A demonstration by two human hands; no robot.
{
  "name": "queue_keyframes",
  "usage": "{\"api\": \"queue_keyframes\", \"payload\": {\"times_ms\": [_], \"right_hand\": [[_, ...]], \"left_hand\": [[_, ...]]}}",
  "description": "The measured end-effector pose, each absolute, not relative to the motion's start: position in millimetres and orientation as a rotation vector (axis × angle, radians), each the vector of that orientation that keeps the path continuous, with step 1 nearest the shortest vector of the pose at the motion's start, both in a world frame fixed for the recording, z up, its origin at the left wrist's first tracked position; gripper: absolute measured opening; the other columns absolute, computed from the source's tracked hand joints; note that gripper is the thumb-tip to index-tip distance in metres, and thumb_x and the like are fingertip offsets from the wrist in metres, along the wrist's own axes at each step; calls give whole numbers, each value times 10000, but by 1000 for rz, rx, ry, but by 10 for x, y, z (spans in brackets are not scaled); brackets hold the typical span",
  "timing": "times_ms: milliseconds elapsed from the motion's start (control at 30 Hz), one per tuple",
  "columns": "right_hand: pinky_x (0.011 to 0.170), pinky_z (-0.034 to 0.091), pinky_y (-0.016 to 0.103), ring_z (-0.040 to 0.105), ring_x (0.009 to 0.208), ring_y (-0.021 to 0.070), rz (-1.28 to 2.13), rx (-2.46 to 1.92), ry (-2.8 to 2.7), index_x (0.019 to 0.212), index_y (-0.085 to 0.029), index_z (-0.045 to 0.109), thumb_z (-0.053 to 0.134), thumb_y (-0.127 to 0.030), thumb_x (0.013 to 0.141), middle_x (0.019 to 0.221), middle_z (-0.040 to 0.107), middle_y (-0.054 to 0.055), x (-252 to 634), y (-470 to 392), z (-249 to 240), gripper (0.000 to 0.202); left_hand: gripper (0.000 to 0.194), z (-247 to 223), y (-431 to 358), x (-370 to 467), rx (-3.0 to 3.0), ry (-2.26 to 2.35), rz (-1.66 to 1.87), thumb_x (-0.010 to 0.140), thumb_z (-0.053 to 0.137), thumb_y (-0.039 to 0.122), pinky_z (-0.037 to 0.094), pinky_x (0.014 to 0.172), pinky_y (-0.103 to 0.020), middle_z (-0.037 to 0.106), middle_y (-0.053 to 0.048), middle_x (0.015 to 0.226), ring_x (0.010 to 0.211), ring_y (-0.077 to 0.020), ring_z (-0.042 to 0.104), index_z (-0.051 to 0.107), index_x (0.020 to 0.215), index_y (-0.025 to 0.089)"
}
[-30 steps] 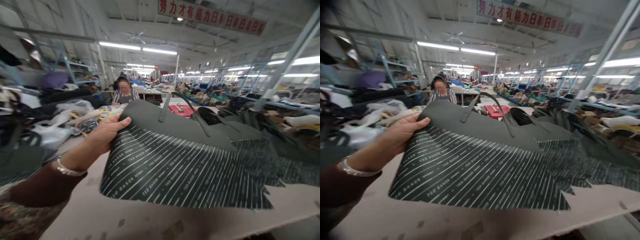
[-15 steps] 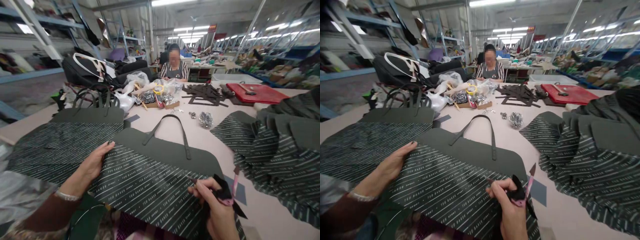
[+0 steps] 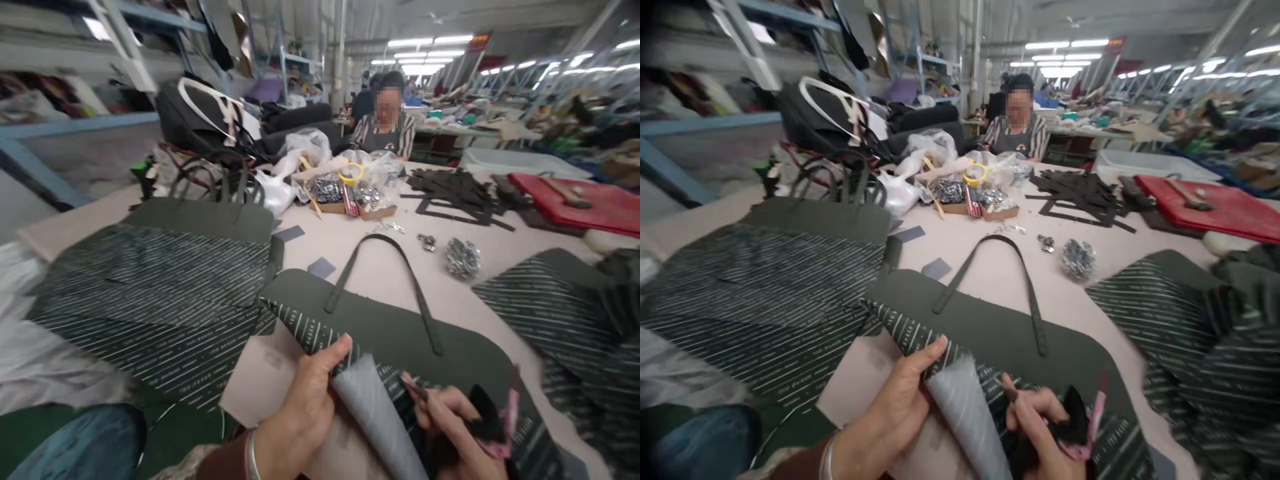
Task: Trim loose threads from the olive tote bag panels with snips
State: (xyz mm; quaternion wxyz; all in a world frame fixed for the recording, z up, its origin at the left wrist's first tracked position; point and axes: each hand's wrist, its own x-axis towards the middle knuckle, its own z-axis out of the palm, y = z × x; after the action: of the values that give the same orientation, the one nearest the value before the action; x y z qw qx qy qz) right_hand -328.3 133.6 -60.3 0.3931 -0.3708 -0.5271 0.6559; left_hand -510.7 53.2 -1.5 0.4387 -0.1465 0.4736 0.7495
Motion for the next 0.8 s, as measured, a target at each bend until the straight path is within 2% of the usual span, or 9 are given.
{"api": "queue_keyframes", "payload": {"times_ms": [67, 133, 233, 333, 467, 533, 700, 800], "right_hand": [[949, 536, 382, 606, 655, 169, 1725, -888, -1227, 621, -221, 650, 762, -410, 852, 611, 606, -3, -3327, 1246, -560, 319], [1012, 500, 406, 597, 663, 158, 1736, -879, -1200, 644, -220, 654, 744, -388, 873, 626, 611, -11, -3347, 1198, -524, 298], [927, 530, 393, 633, 722, 192, 1659, -955, -1218, 668, -211, 672, 754, -378, 866, 651, 621, 2, -3334, 1199, -462, 272], [809, 530, 332, 673, 782, 212, 1553, -1056, -1304, 681, -204, 667, 751, -381, 873, 726, 656, 19, -3358, 1239, -399, 274], [672, 485, 276, 625, 637, 153, 1432, -1146, -1442, 674, -207, 638, 722, -377, 888, 675, 636, -12, -3502, 1242, -340, 286], [661, 467, 275, 596, 618, 145, 1411, -1202, -1467, 648, -213, 620, 702, -368, 890, 630, 608, -26, -3571, 1219, -316, 299], [727, 482, 265, 627, 779, 178, 1293, -1190, -1628, 624, -227, 647, 670, -317, 908, 661, 640, -3, -3586, 1207, -319, 298], [696, 493, 251, 636, 754, 172, 1232, -1133, -1703, 631, -232, 657, 676, -278, 908, 653, 647, -6, -3551, 1229, -367, 281]], "left_hand": [[105, 5, 678, -5157, -426, 1208, 1806, 776, 753, 99, 609, 732, -315, 777, -112, 890, 712, -202, 710, 724, 876, 88], [84, 9, 771, -5199, -482, 1259, 1760, 851, 662, 59, 621, 765, -323, 778, -131, 952, 747, -203, 724, 719, 911, 72], [115, 20, 779, -5220, -504, 1313, 1736, 884, 636, 67, 629, 818, -325, 774, -140, 1016, 830, -216, 741, 723, 960, 65], [114, 42, 698, -5210, -514, 1336, 1725, 892, 629, 74, 631, 857, -338, 778, -138, 968, 876, -234, 747, 738, 925, 66], [144, 42, 603, -5207, -591, 1355, 1690, 892, 613, 51, 628, 891, -345, 779, -123, 873, 901, -242, 752, 751, 855, 72], [152, 25, 574, -5212, -612, 1340, 1678, 895, 610, 50, 627, 899, -344, 781, -119, 887, 912, -242, 753, 759, 884, 74], [193, -5, 535, -5230, -652, 1308, 1647, 907, 591, 60, 615, 936, -358, 785, -110, 917, 951, -251, 750, 769, 979, 82], [214, -2, 530, -5242, -695, 1307, 1608, 924, 567, 75, 608, 954, -380, 784, -123, 939, 952, -260, 751, 772, 986, 77]]}}
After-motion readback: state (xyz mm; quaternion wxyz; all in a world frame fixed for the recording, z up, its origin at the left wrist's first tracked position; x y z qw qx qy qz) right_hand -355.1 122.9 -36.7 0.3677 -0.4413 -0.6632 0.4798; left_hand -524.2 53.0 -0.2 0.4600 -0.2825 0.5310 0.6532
